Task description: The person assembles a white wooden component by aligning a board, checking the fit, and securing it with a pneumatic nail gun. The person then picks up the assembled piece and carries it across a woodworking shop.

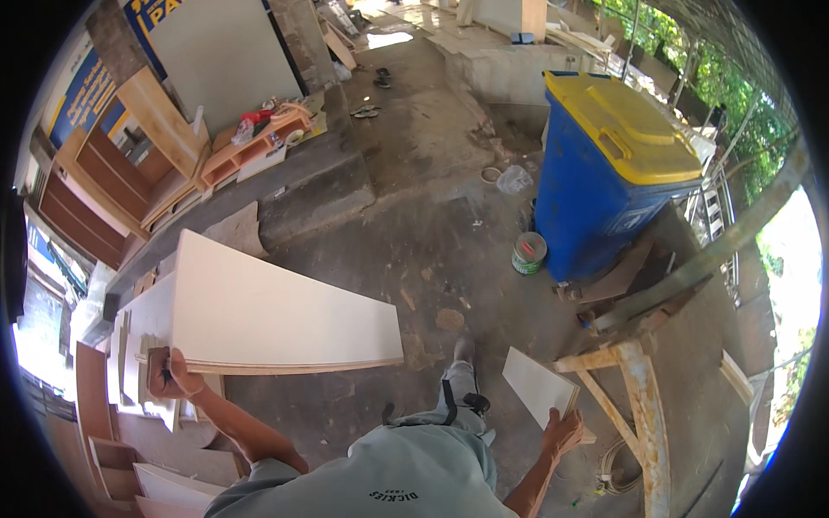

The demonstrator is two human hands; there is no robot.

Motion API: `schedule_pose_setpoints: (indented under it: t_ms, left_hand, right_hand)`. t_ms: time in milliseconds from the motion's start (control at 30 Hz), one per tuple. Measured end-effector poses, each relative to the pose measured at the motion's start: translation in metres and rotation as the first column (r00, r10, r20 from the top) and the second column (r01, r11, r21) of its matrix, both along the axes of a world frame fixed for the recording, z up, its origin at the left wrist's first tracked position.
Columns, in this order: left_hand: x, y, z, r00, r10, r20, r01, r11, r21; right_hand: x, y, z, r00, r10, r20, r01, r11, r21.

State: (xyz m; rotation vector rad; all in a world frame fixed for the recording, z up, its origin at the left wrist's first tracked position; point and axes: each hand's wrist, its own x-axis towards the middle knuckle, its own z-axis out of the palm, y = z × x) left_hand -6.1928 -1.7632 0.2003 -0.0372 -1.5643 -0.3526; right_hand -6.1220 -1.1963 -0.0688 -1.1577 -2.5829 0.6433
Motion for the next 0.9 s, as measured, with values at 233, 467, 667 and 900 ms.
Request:
schedule_pose_setpoints:
  t_ms: [233, 467, 667, 900]
  left_hand:
    - [-0.216, -0.016, -0.001, 0.996, 0.082, 0.017, -0.084, 0.993, 0.083]
    - [-0.447, -0.027, 0.021, 0.992, 0.123, -0.021, -0.118, 0.98, 0.162]
    - [-0.628, -0.051, 0.012, 0.996, 0.09, -0.025, -0.086, 0.988, 0.124]
    - [-0.884, -0.08, 0.013, 0.999, -0.05, -0.002, 0.05, 0.998, 0.038]
  right_hand:
    - [-0.235, -0.018, 0.009, 0.989, 0.129, 0.071, -0.128, 0.991, -0.027]
    - [-0.495, -0.038, 0.062, 0.969, 0.234, 0.08, -0.228, 0.971, -0.077]
    - [-0.725, -0.055, 0.054, 0.961, 0.277, -0.011, -0.275, 0.959, 0.069]
    - [-0.968, -0.093, 0.07, 0.981, 0.183, -0.063, -0.183, 0.983, -0.009]
